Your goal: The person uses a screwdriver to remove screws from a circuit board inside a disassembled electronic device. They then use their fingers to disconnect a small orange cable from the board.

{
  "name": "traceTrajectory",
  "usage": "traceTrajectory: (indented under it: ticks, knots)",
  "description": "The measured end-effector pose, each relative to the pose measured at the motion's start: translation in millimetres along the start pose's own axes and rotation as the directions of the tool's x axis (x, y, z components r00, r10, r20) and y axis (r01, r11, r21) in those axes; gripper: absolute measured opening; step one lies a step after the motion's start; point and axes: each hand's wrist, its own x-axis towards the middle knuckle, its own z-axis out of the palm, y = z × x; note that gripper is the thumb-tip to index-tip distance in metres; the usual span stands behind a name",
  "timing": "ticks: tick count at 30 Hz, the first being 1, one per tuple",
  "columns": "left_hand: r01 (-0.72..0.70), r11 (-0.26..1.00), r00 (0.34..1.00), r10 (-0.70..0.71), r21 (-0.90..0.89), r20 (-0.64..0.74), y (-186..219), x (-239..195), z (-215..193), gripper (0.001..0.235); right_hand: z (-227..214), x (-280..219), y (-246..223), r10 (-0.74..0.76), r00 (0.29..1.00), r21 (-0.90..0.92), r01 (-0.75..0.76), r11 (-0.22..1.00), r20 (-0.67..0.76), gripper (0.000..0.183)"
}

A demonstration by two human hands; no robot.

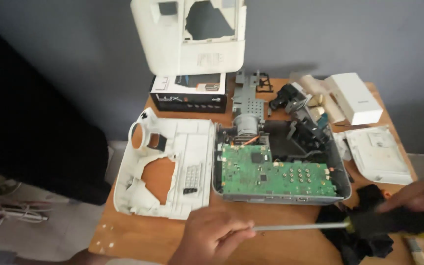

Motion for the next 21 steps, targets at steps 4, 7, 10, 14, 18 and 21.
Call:
traceTrajectory:
  ticks: [4,7,10,14,18,21]
  knots:
    - [0.167,0.984,0.981,-0.171,0.056,0.093,-30,-52,7,0.014,74,21,86,-0.822,0.444,-0.721,0.690,0.060,0.356,0.049]
    - [0.492,0.866,0.828,-0.497,0.091,0.258,-36,-76,12,0.019,82,60,150,-0.555,0.818,-0.565,0.531,0.632,0.148,0.041]
    - [0.511,0.851,0.781,-0.518,0.118,0.350,-47,-80,13,0.016,81,89,182,-0.674,0.709,-0.572,0.647,0.504,0.209,0.041]
    - [0.483,0.844,0.774,-0.537,0.234,0.335,-63,-89,15,0.018,110,65,166,-0.915,0.252,-0.486,0.871,0.073,0.315,0.052]
    - [0.449,0.871,0.787,-0.492,0.199,0.373,-66,-78,17,0.017,129,43,161,-0.978,0.175,-0.704,0.708,0.047,0.110,0.046]
    - [0.329,0.935,0.848,-0.353,0.128,0.396,-71,-75,32,0.024,96,91,188,-0.996,-0.079,-0.731,0.682,-0.024,-0.041,0.047]
